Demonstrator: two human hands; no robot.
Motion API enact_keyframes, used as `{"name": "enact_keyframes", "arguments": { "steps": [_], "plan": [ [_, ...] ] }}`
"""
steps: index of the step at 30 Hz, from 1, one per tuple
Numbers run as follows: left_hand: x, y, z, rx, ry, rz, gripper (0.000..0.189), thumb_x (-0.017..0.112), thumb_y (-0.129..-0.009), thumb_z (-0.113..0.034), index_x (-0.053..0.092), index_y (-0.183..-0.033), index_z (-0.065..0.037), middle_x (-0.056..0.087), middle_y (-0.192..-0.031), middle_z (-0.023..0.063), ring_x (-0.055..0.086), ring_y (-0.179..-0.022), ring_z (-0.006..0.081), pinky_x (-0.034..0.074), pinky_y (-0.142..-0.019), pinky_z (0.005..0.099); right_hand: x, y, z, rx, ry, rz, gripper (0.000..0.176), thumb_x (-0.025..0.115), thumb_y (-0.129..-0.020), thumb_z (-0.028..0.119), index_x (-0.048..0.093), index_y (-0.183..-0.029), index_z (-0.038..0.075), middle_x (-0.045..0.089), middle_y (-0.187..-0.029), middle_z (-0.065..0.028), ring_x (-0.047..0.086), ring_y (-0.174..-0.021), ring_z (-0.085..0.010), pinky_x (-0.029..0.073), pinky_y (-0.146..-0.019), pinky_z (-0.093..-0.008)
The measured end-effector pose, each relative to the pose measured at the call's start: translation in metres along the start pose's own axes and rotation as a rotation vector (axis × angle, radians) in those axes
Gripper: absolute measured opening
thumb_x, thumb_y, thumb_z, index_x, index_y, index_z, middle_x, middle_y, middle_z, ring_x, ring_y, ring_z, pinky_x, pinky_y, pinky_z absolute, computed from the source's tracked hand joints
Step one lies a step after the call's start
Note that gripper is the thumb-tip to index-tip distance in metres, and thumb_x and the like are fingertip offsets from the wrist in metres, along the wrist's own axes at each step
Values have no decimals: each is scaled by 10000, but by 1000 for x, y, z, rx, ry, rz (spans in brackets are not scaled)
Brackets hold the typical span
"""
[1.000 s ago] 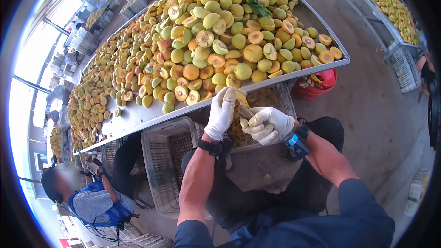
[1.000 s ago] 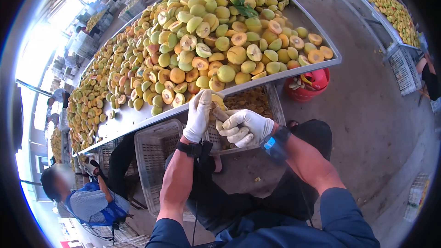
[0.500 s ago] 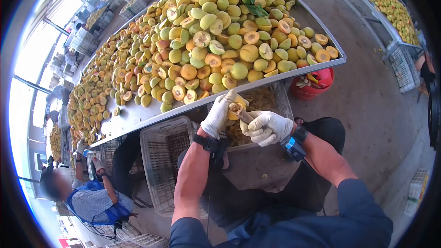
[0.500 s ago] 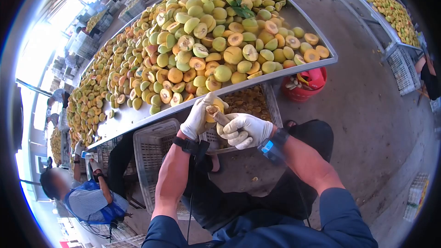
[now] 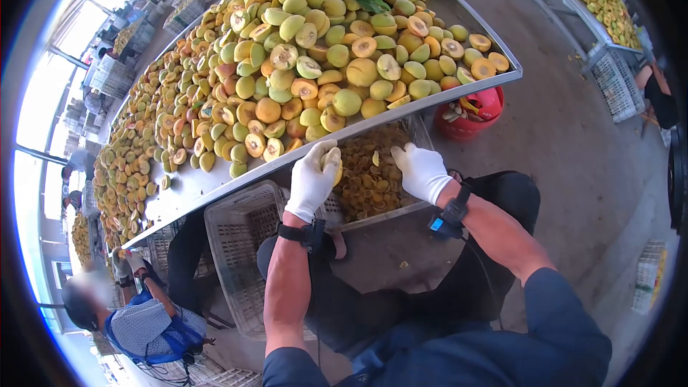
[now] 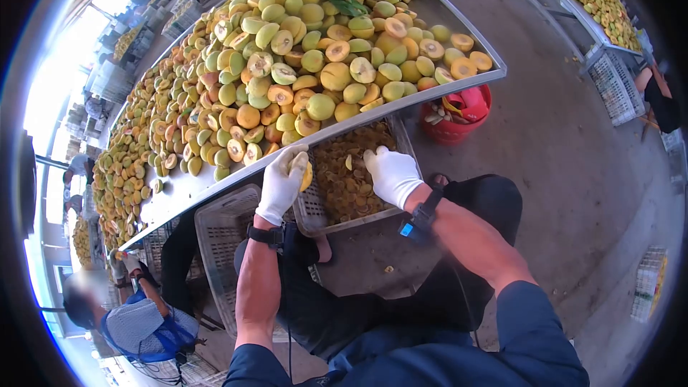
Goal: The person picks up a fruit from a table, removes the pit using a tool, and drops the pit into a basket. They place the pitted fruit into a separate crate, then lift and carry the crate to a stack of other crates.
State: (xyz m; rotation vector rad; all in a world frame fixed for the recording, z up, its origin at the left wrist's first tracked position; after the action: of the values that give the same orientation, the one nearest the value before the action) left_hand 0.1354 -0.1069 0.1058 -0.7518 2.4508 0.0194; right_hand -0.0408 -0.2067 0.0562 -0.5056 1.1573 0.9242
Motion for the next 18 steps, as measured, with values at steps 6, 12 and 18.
{"name": "enact_keyframes", "arguments": {
  "steps": [6, 12, 18],
  "plan": [
    [17, 10, -38, 252, -403, 147, 250, 668, -890, -222, 656, -1096, -82, 691, -793, 161, 689, -777, 337, 537, -695, 349, -37, 4, 8, -25, 25, -344, 203, 575, -797, 55, 594, -999, 72, 587, -937, -165, 649, -809, -348, 535, -641, -467],
    [-11, 10, -48, 274, -185, 18, 169, 692, -876, -178, 664, -992, -57, 691, -799, 132, 687, -721, 279, 539, -680, 332, -44, 3, 20, -54, 117, -419, 214, 608, -784, 91, 601, -995, 59, 580, -932, -138, 632, -784, -309, 534, -615, -431],
    [-26, 20, -15, -93, 369, 124, 277, 644, -923, -204, 660, -1074, 28, 655, -1027, 44, 598, -920, 114, 479, -861, 271, -87, 23, 50, -187, 93, -627, 416, 661, -743, 149, 617, -1147, 57, 581, -928, -88, 591, -779, -277, 516, -598, -391]
  ]
}}
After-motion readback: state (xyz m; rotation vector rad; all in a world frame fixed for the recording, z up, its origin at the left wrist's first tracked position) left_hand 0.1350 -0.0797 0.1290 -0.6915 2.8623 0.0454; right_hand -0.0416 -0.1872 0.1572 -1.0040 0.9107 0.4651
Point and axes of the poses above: each hand's wrist, its own y-axis away from the middle knuckle, its own x-axis out of the palm, z = x × y, the point moved 10 cm from there along -y, towards the middle knuckle
